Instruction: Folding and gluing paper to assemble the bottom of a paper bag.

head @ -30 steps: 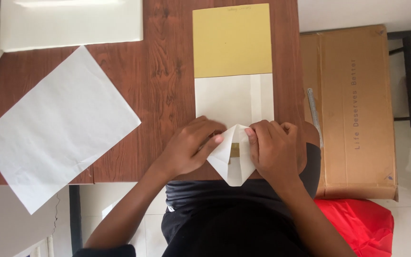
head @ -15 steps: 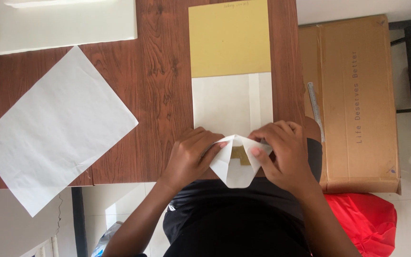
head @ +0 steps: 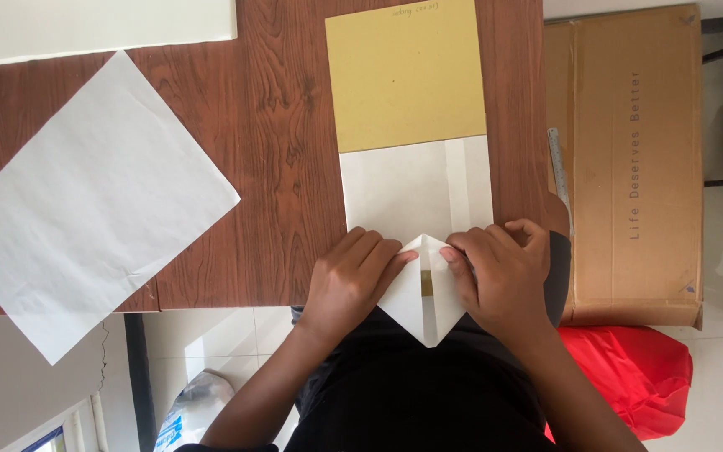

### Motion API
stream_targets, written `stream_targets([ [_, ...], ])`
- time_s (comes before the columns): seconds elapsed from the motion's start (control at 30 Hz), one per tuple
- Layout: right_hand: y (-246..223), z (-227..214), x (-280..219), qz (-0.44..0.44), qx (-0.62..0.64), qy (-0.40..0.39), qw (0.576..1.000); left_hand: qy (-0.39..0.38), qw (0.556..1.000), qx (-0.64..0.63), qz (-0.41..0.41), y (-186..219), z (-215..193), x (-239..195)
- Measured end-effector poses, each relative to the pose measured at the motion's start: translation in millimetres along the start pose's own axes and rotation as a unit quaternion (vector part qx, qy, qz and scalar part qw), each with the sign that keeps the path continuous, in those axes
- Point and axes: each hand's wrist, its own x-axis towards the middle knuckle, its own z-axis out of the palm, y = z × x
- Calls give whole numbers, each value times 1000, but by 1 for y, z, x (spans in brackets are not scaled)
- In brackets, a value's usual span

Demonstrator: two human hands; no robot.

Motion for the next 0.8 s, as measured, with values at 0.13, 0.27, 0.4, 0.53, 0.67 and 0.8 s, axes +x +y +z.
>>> stream_targets([
  [0.13,-5,6,0,-14,-29,-4,999,-17,998,62,-1,-4,10,-4],
  [0.27,-5,8,5,-15,-74,-7,997,-29,991,128,-15,-4,10,2],
  [0.4,-8,9,9,0,-74,-18,997,-40,986,163,-22,-2,7,6],
  [0.53,-12,4,14,9,-79,-19,997,-33,982,181,-46,-1,10,5],
  [0.67,-17,-2,19,52,-46,-29,997,-31,993,90,-63,-1,-3,8],
  [0.8,-14,-5,18,69,-3,-22,997,-41,998,15,-34,-5,-23,6],
])
